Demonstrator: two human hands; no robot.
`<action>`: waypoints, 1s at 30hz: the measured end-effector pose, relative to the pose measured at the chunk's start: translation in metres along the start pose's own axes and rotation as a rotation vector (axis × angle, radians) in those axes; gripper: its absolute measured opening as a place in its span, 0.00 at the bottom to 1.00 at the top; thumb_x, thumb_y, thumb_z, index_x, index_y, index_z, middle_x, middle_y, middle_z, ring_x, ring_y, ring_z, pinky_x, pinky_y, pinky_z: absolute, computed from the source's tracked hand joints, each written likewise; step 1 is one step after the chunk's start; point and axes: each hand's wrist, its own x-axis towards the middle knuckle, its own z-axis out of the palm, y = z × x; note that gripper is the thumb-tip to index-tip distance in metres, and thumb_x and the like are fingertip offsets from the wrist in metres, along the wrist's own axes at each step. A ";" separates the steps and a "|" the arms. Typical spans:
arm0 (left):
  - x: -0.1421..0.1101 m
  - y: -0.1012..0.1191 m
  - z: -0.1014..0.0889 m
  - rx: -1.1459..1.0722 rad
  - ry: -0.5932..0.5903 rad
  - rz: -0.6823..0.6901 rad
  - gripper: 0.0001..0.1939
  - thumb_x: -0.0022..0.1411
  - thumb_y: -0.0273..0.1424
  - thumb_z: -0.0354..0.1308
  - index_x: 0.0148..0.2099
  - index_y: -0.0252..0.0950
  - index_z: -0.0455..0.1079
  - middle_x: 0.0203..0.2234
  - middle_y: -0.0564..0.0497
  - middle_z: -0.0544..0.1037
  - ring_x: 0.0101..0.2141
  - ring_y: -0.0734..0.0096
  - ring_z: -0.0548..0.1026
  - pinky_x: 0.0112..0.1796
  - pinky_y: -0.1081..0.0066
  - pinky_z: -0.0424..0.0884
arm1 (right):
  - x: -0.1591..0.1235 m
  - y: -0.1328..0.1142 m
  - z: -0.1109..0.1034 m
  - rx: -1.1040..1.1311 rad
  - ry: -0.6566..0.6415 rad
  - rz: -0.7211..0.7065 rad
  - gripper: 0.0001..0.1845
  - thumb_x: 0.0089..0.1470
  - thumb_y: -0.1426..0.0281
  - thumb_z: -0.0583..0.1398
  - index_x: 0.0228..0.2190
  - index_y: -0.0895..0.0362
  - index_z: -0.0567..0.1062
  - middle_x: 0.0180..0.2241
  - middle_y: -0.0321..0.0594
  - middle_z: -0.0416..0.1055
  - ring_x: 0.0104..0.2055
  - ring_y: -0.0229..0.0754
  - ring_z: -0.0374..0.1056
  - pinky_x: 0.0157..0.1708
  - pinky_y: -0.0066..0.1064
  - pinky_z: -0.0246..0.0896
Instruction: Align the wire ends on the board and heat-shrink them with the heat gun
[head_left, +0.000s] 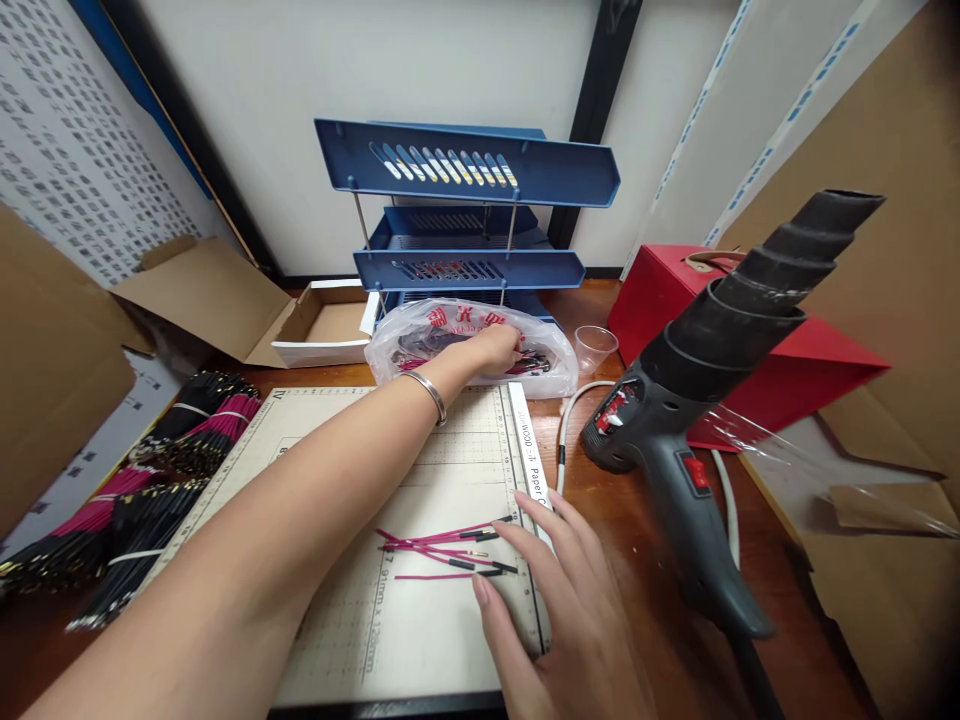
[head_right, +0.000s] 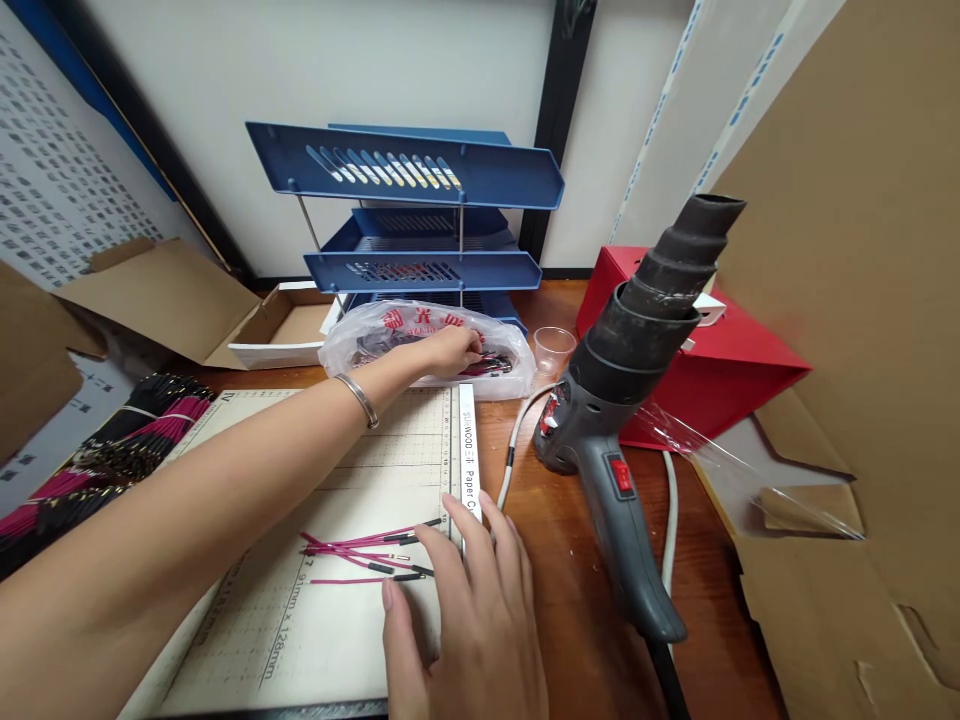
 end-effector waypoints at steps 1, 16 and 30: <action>0.000 0.000 0.001 -0.001 0.002 0.003 0.14 0.71 0.38 0.58 0.51 0.33 0.73 0.48 0.45 0.78 0.47 0.62 0.77 0.49 0.56 0.76 | 0.000 0.000 0.000 0.003 -0.003 0.002 0.16 0.61 0.67 0.60 0.50 0.54 0.70 0.55 0.46 0.72 0.62 0.55 0.60 0.53 0.53 0.65; -0.009 0.009 0.003 -0.016 -0.112 0.039 0.13 0.70 0.37 0.61 0.49 0.33 0.74 0.45 0.46 0.79 0.45 0.63 0.78 0.48 0.58 0.76 | 0.001 0.002 -0.001 -0.005 0.016 -0.037 0.15 0.60 0.67 0.60 0.49 0.56 0.71 0.54 0.48 0.72 0.61 0.56 0.61 0.52 0.52 0.68; -0.001 0.015 -0.003 0.074 -0.150 0.036 0.14 0.70 0.38 0.60 0.52 0.34 0.73 0.49 0.45 0.77 0.47 0.62 0.77 0.49 0.57 0.76 | 0.001 0.006 -0.003 -0.016 -0.013 -0.080 0.17 0.59 0.66 0.62 0.49 0.56 0.71 0.54 0.48 0.72 0.61 0.56 0.61 0.50 0.50 0.71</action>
